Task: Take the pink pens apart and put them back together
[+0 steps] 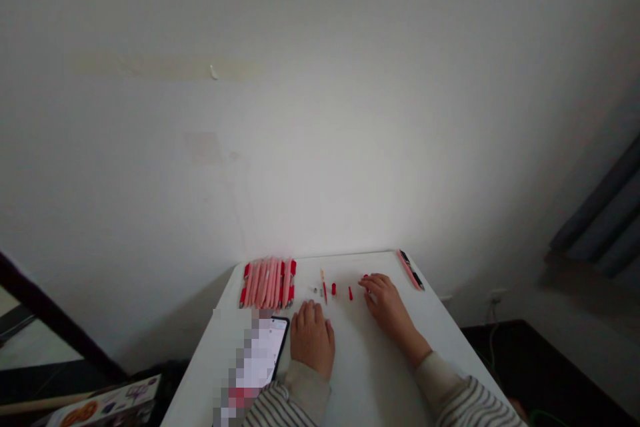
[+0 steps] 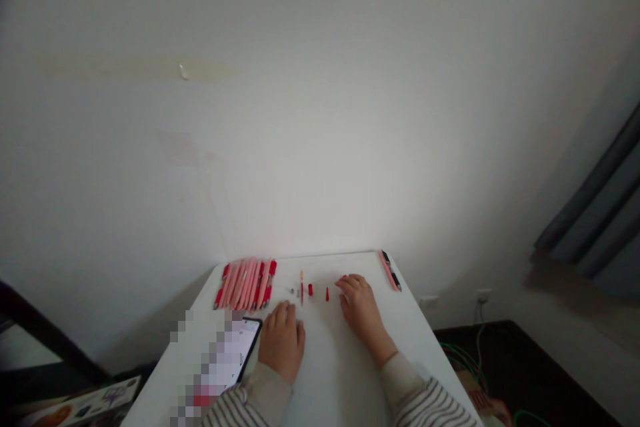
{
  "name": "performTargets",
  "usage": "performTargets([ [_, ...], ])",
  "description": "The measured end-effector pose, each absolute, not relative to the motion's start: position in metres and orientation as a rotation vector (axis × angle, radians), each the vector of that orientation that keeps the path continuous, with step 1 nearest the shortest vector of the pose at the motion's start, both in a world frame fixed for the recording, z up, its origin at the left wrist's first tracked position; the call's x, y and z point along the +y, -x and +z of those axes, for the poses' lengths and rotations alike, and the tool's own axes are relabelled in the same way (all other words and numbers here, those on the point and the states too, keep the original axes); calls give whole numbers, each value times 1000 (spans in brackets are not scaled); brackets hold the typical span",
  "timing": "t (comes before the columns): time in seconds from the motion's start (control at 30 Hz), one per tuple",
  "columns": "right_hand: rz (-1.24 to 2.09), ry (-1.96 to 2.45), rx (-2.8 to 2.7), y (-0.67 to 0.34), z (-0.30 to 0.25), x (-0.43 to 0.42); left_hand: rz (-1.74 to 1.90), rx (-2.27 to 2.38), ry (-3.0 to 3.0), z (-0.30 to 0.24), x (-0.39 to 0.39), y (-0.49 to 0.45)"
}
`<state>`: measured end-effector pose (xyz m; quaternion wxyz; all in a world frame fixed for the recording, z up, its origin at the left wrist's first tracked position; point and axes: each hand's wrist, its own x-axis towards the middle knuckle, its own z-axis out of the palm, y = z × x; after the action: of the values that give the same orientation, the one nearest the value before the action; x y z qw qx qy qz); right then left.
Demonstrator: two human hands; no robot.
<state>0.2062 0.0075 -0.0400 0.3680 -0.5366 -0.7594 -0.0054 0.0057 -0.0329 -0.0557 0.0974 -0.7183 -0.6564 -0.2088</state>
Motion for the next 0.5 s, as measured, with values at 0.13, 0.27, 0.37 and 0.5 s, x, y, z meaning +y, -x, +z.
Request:
performTargets([
  [0.13, 8, 1437, -2017, -198, -45, 10, -610, -1954, 2148, -52, -34, -6],
  [0.27, 10, 1440, -2031, -196, -47, 12, -621, -1952, 2144, -52, -34, -6],
  [0.37, 14, 1415, -2027, -197, -49, 13, -642, -1952, 2139, -54, -33, -6],
  [0.5, 1, 1401, -2017, -198, -51, 14, -658, -1909, 2144, -58, -32, -4],
])
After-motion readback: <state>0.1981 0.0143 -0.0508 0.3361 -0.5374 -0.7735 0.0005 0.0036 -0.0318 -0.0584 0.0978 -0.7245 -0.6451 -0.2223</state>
